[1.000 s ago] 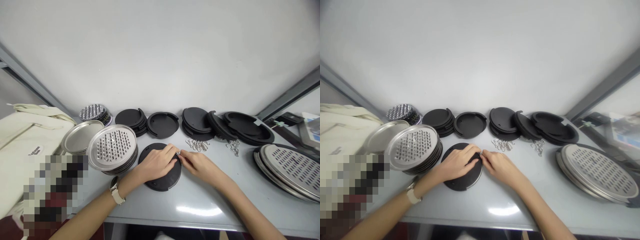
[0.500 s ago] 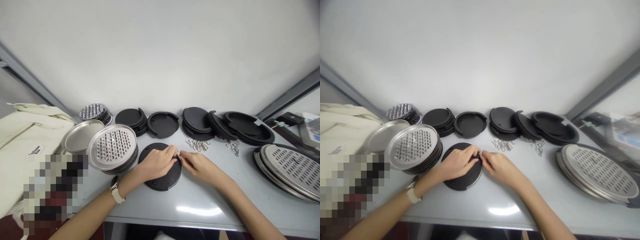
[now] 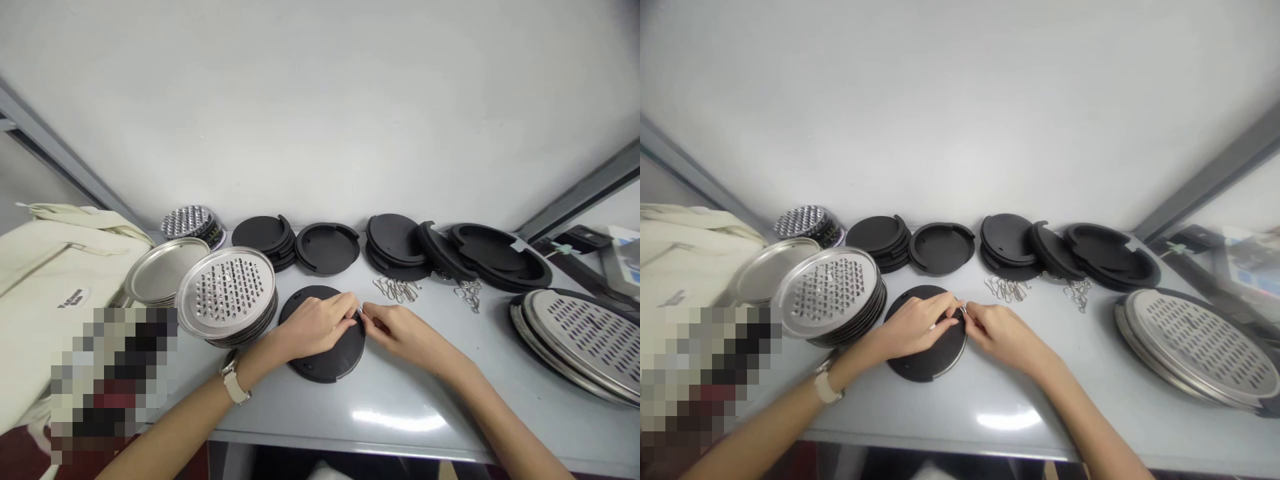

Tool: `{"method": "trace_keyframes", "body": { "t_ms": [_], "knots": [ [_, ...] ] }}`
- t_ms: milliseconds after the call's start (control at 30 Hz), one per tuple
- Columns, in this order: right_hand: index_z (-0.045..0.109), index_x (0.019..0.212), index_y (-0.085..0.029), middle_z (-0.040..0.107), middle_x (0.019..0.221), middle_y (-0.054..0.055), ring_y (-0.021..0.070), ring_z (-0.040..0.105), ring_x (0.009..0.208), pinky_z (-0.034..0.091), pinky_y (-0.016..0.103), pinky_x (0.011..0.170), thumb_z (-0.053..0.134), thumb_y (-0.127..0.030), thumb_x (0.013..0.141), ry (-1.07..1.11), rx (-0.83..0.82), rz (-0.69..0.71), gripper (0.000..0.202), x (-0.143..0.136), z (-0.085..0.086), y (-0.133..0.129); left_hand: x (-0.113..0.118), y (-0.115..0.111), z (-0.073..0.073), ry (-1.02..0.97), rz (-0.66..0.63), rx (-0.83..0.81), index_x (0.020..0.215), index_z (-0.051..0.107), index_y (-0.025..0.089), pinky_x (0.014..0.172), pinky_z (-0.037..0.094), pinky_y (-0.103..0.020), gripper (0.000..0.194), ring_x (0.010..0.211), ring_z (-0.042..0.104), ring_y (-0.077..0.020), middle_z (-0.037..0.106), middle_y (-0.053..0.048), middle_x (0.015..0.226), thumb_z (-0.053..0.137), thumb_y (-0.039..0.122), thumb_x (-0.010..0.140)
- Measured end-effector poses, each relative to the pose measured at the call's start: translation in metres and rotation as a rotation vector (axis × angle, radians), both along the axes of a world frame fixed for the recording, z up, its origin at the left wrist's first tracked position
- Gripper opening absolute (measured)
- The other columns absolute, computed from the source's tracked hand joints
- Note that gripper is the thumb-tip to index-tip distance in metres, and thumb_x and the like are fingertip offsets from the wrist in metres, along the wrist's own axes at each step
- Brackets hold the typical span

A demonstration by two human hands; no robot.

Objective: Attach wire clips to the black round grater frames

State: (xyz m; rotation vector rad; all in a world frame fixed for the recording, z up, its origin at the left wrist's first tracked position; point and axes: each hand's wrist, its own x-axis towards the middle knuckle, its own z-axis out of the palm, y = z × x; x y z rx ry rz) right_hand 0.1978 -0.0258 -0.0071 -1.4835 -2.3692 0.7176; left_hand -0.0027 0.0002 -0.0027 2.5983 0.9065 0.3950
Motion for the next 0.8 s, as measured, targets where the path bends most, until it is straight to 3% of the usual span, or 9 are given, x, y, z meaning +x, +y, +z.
{"method": "trace_keyframes", "body": {
  "t_ms": [267, 533, 667, 800],
  "knots": [
    [0.034, 0.061, -0.020, 0.038, 0.052, -0.005, 0.0084, 0.031, 0.047, 0.024, 0.023, 0.047, 0.038, -0.027, 0.091, 0.019, -0.058, 0.009, 0.030, 0.0015, 0.0036, -0.0013, -0.0018, 0.0014, -0.0020, -0.058, -0.034, -0.037, 0.088, 0.043, 0.021, 0.062, 0.037, -0.024, 0.006, 0.074, 0.058, -0.0133, 0.057, 0.002, 0.085, 0.047, 0.022, 0.092],
    [0.030, 0.060, -0.019, 0.029, 0.052, -0.006, 0.0078, 0.025, 0.049, 0.022, 0.022, 0.046, 0.037, -0.027, 0.090, 0.058, -0.158, 0.026, 0.031, 0.0042, 0.0083, -0.0032, -0.0028, 0.0008, -0.0028, -0.070, -0.073, -0.025, 0.096, 0.045, 0.020, 0.068, 0.041, -0.024, 0.009, 0.076, 0.058, -0.0127, 0.058, 0.001, 0.091, 0.040, 0.015, 0.092],
    [0.031, 0.062, -0.020, 0.032, 0.052, -0.006, 0.0082, 0.028, 0.049, 0.023, 0.022, 0.047, 0.037, -0.026, 0.090, 0.051, -0.084, -0.008, 0.030, 0.0050, 0.0078, -0.0005, 0.0005, -0.0010, -0.0032, -0.029, 0.028, 0.056, 0.100, 0.043, 0.020, 0.064, 0.042, -0.025, 0.010, 0.082, 0.058, -0.0150, 0.056, -0.002, 0.101, 0.045, 0.024, 0.091],
    [0.031, 0.065, -0.021, 0.032, 0.053, -0.007, 0.0092, 0.029, 0.048, 0.023, 0.024, 0.048, 0.035, -0.027, 0.093, 0.035, 0.009, -0.058, 0.029, 0.0063, 0.0030, 0.0033, 0.0036, -0.0021, -0.0032, 0.070, 0.128, 0.121, 0.094, 0.044, 0.020, 0.059, 0.042, -0.027, 0.013, 0.075, 0.057, -0.0161, 0.054, -0.001, 0.092, 0.046, 0.031, 0.089]
  ]
}}
